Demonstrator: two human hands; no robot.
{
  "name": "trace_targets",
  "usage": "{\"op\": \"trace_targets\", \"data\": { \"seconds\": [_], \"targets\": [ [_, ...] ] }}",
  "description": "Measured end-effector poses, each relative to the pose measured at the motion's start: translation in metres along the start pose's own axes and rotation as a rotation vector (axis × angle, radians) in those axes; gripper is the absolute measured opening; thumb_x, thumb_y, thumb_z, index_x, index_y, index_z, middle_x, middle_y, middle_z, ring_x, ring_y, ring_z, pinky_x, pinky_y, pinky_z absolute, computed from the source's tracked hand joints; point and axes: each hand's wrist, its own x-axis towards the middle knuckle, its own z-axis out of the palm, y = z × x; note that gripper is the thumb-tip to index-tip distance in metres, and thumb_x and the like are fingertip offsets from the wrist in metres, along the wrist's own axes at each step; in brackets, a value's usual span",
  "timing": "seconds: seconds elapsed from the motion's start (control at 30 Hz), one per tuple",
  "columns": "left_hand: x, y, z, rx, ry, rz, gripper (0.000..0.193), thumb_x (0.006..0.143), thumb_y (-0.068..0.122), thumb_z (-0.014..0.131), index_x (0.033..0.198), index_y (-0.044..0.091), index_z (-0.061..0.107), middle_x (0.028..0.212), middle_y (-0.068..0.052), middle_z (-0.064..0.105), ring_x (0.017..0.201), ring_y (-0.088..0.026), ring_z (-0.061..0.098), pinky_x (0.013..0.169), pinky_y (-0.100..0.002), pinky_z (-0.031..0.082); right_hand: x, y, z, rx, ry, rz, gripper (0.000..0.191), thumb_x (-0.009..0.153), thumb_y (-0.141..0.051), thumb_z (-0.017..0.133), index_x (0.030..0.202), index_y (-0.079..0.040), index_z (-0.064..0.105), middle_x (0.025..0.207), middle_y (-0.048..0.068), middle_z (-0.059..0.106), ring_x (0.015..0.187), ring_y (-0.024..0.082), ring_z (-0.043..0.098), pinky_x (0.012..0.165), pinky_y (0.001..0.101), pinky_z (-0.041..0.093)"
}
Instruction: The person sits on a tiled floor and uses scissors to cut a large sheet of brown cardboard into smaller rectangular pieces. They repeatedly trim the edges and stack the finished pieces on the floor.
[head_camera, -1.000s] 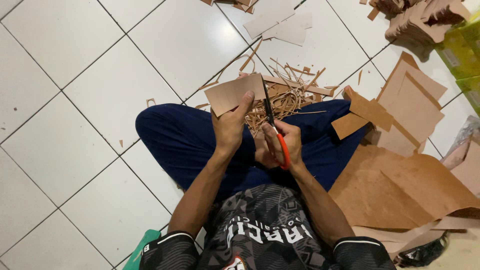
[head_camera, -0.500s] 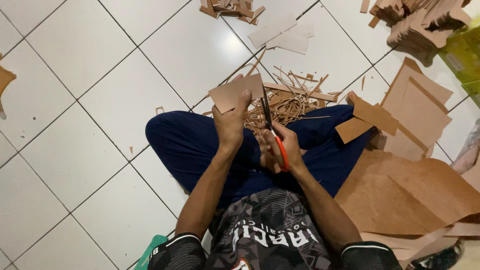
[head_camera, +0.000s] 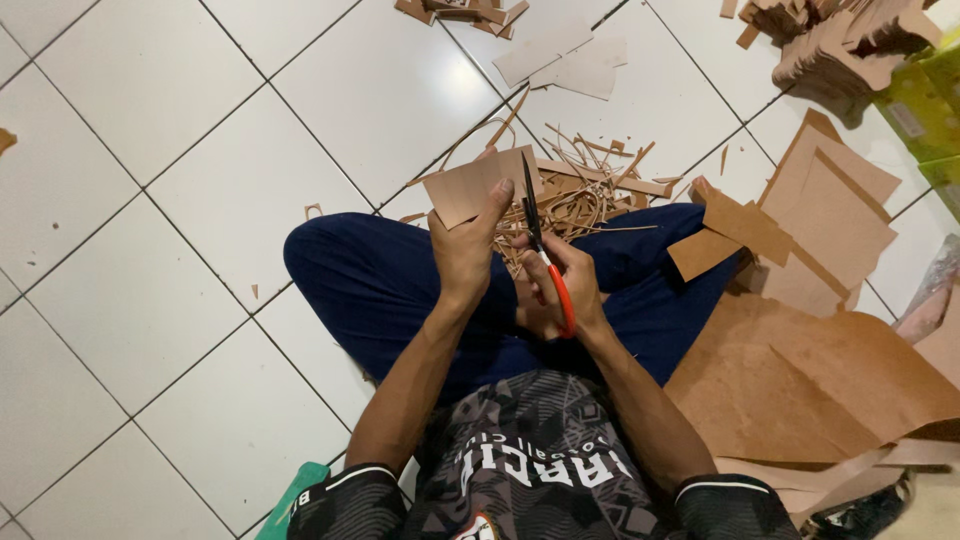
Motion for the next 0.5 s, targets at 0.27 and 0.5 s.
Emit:
{"op": "trace_targets", "data": {
  "seconds": [0.27,0.5],
  "targets": [
    [0.001,-0.001,-0.002,0.011,-0.023,-0.022,0.047,0.095,0.019,0.076,0.137,-0.001,0.065,0.109,-0.009,0.075,0.093,-0.01,0.069,0.081,-0.023,0.057,-0.001,-0.01,0.002,-0.083,0.042,-0.026,0.041,0.098,-0.044,0.067,0.109,-0.005,0.072,0.065,-0.008,0.055,0.054,0.0,0.048,0.047,0.0177,0.036],
    [0.004,0.0,-0.001,-0.047,-0.038,-0.037,0.047,0.093,0.015,0.076,0.135,-0.005,0.064,0.11,-0.013,0.075,0.092,-0.015,0.072,0.081,-0.026,0.062,-0.002,-0.013,0.001,-0.071,0.066,0.008,0.041,0.098,-0.044,0.067,0.093,-0.003,0.07,0.057,-0.007,0.049,0.047,0.002,0.042,0.042,0.0209,0.03]
  ]
}}
